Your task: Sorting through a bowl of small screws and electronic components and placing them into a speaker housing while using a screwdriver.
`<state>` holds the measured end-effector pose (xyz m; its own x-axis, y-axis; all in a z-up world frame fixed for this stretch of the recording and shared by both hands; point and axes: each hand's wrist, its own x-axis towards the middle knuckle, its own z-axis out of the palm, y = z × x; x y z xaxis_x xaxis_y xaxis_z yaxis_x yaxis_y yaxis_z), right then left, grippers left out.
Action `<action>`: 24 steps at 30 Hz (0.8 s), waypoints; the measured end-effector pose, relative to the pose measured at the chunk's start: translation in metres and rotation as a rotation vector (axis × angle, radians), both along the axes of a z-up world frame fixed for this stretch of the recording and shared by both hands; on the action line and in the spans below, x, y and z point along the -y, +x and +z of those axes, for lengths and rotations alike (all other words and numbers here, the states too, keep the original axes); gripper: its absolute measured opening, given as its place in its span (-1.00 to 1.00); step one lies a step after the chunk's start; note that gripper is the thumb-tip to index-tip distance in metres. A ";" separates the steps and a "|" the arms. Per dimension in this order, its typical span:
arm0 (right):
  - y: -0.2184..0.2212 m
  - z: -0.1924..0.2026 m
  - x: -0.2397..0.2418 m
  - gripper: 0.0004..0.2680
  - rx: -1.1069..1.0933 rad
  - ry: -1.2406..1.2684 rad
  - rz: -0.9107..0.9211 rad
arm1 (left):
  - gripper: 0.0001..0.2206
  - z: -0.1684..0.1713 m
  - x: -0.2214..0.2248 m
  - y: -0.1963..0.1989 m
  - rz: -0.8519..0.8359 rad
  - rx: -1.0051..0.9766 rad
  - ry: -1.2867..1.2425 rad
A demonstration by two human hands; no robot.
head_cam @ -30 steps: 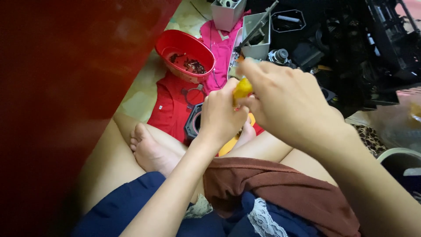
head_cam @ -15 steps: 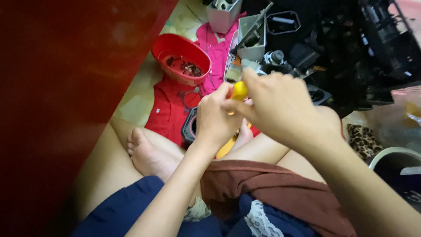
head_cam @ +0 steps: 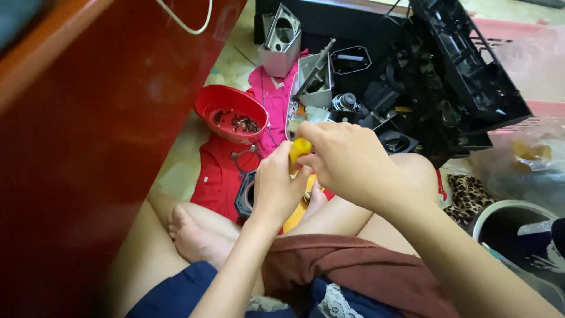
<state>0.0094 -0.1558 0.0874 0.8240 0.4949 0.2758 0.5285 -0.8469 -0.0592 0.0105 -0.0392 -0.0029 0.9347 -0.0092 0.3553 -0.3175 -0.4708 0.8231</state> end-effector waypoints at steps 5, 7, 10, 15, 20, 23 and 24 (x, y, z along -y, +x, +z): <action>0.002 -0.012 0.002 -0.76 0.085 0.057 -0.059 | -0.77 0.013 -0.002 -0.002 0.055 0.216 -0.102; 0.000 -0.008 -0.001 -0.76 0.077 0.067 -0.063 | -0.79 0.014 -0.005 0.003 0.048 0.214 -0.137; 0.001 -0.009 -0.001 -0.73 0.011 0.094 -0.033 | -0.73 0.015 -0.005 0.008 0.035 0.146 -0.138; 0.008 -0.005 0.002 -0.80 -0.052 -0.016 -0.194 | -0.83 0.014 -0.004 0.010 0.025 0.178 -0.141; 0.005 0.006 -0.003 -0.78 -0.077 0.025 -0.069 | -0.79 0.012 -0.010 0.016 0.016 0.153 -0.125; 0.012 -0.002 0.005 -0.84 -0.026 -0.005 -0.076 | -0.86 0.022 -0.006 0.013 0.020 0.126 -0.122; 0.015 -0.005 0.007 -0.81 -0.023 -0.002 -0.106 | -0.86 0.026 -0.004 0.010 0.012 0.133 -0.105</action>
<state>0.0247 -0.1630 0.0825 0.8781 0.4047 0.2553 0.4340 -0.8982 -0.0691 0.0206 -0.0356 0.0231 0.8793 0.0454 0.4741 -0.4216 -0.3887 0.8192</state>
